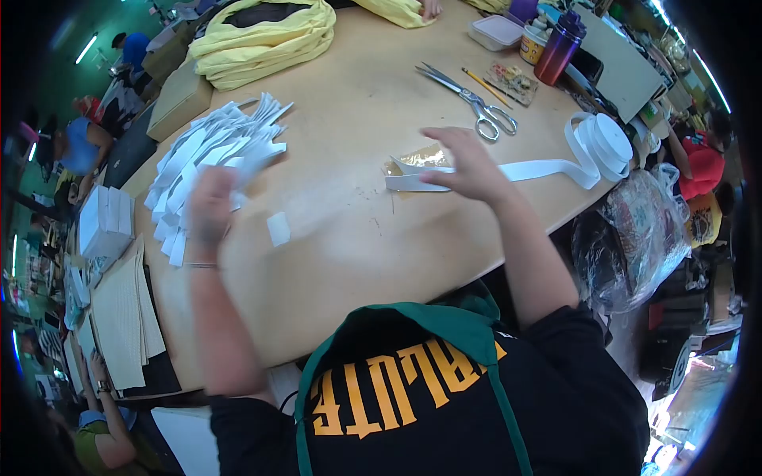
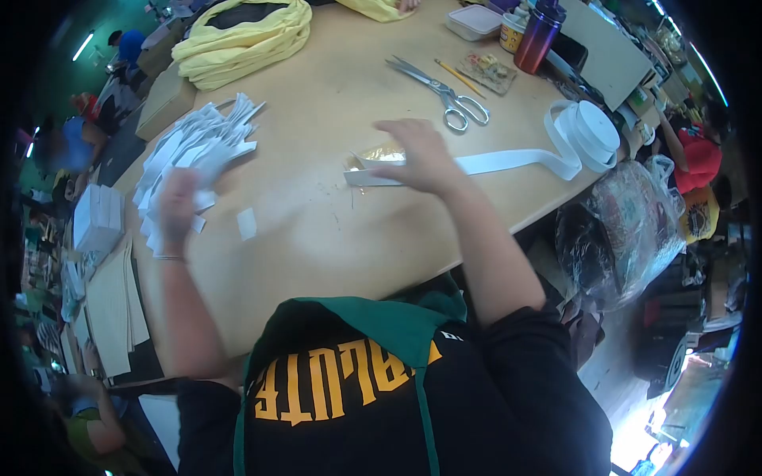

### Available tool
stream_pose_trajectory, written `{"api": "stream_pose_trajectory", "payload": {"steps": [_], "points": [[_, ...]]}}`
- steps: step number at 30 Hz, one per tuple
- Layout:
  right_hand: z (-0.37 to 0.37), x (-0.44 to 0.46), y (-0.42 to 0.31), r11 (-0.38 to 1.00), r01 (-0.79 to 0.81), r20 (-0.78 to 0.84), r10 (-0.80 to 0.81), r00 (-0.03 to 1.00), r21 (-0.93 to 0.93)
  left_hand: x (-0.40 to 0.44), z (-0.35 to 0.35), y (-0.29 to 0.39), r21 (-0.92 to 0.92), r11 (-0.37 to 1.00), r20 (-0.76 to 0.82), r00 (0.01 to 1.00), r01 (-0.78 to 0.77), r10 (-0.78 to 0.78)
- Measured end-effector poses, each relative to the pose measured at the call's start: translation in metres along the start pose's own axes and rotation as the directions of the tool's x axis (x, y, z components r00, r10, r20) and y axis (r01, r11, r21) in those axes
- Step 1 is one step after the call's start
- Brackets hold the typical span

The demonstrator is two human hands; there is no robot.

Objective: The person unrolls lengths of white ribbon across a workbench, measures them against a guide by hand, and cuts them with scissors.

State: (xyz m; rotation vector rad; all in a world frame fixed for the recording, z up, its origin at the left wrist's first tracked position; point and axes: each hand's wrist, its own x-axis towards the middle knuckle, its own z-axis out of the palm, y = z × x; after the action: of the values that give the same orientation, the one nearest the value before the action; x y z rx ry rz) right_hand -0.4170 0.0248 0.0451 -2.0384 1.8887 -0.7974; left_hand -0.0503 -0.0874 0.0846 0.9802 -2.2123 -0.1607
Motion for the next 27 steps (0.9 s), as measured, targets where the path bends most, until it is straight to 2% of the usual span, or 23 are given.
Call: {"api": "stream_pose_trajectory", "payload": {"steps": [1,2,3,4,7,8,9,10,11,12,13,14,15,16,17,18,20,21,23,26,27], "points": [[-0.009,-0.005,0.014,0.994,-0.106,0.097,0.106,0.990,-0.009,0.012,-0.024,-0.031,0.058,0.993,-0.070,0.992,-0.102,0.106],[-0.008,-0.010,0.019,0.993,-0.110,0.142,0.114,0.983,-0.035,0.026,-0.050,-0.042,0.155,0.988,-0.030,1.000,0.013,-0.008],[-0.008,-0.013,0.022,0.992,-0.111,0.183,0.121,0.976,-0.061,0.042,-0.064,-0.061,0.223,0.972,-0.082,0.993,-0.069,0.089],[-0.007,-0.015,0.024,0.990,-0.110,0.222,0.127,0.967,-0.087,0.055,-0.075,-0.068,0.284,0.958,-0.047,0.997,-0.039,0.055],[0.014,-0.016,0.016,0.996,0.077,0.043,-0.075,0.996,-0.041,0.078,-0.074,-0.131,0.371,0.925,0.040,0.997,-0.079,0.069],[0.019,-0.013,0.012,0.996,0.068,0.006,-0.067,0.998,-0.053,0.078,-0.065,-0.153,0.392,0.916,0.070,0.995,-0.088,0.066],[0.025,-0.009,0.010,0.998,0.041,0.035,-0.039,0.999,-0.049,0.076,-0.055,-0.178,0.412,0.906,0.100,0.993,-0.097,0.061],[0.032,-0.006,0.009,0.999,0.013,0.063,-0.010,0.998,-0.046,0.076,-0.046,-0.206,0.569,0.818,0.202,0.978,-0.082,-0.043],[0.036,-0.003,0.008,0.999,-0.015,0.092,0.019,0.996,-0.044,0.071,-0.034,-0.173,0.668,0.734,0.165,0.939,0.118,-0.301],[0.037,-0.002,0.007,0.998,-0.050,0.086,0.052,0.995,-0.032,0.068,-0.019,-0.168,0.673,0.738,0.061,0.991,0.048,-0.120],[0.035,-0.001,0.003,0.997,-0.080,0.086,0.082,0.993,-0.023,0.063,-0.002,-0.163,0.684,0.729,-0.045,0.997,-0.015,0.063],[0.033,0.001,-0.001,0.994,-0.107,0.091,0.108,0.990,-0.013,0.064,0.010,-0.120,0.533,0.844,-0.013,0.997,-0.060,0.079],[0.030,0.003,-0.001,0.991,-0.113,0.128,0.103,0.986,0.076,0.064,0.027,-0.068,0.363,0.927,0.014,0.995,-0.094,0.096],[0.025,0.003,0.001,0.979,-0.119,0.170,0.090,0.981,0.165,0.054,0.049,-0.040,0.072,0.991,0.112,0.988,-0.115,0.106],[0.021,0.004,0.002,0.960,-0.125,0.213,0.071,0.975,0.251,0.038,0.077,-0.006,0.030,0.995,0.161,0.983,-0.095,0.089],[0.016,0.005,-0.002,0.925,-0.151,0.263,0.058,0.963,0.350,0.029,0.084,0.045,-0.096,0.987,0.253,0.956,-0.126,0.147],[0.006,0.005,-0.011,0.825,-0.219,0.356,0.022,0.934,0.521,0.009,0.108,0.094,-0.421,0.907,0.262,0.954,-0.021,0.144],[0.005,0.004,-0.014,0.807,-0.217,0.367,0.000,0.930,0.550,0.003,0.110,0.107,-0.515,0.842,0.364,0.930,0.162,0.043],[0.003,0.004,-0.019,0.768,-0.211,0.374,-0.041,0.926,0.605,0.001,0.105,0.127,-0.615,0.612,0.573,0.815,0.497,-0.086],[0.004,0.002,-0.026,0.737,-0.228,0.379,-0.042,0.924,0.637,0.000,0.096,0.138,-0.549,0.673,0.556,0.818,0.496,-0.148],[0.006,0.002,-0.029,0.739,-0.225,0.375,-0.041,0.926,0.635,-0.002,0.096,0.138,-0.571,0.646,0.540,0.825,0.506,-0.168]]}}
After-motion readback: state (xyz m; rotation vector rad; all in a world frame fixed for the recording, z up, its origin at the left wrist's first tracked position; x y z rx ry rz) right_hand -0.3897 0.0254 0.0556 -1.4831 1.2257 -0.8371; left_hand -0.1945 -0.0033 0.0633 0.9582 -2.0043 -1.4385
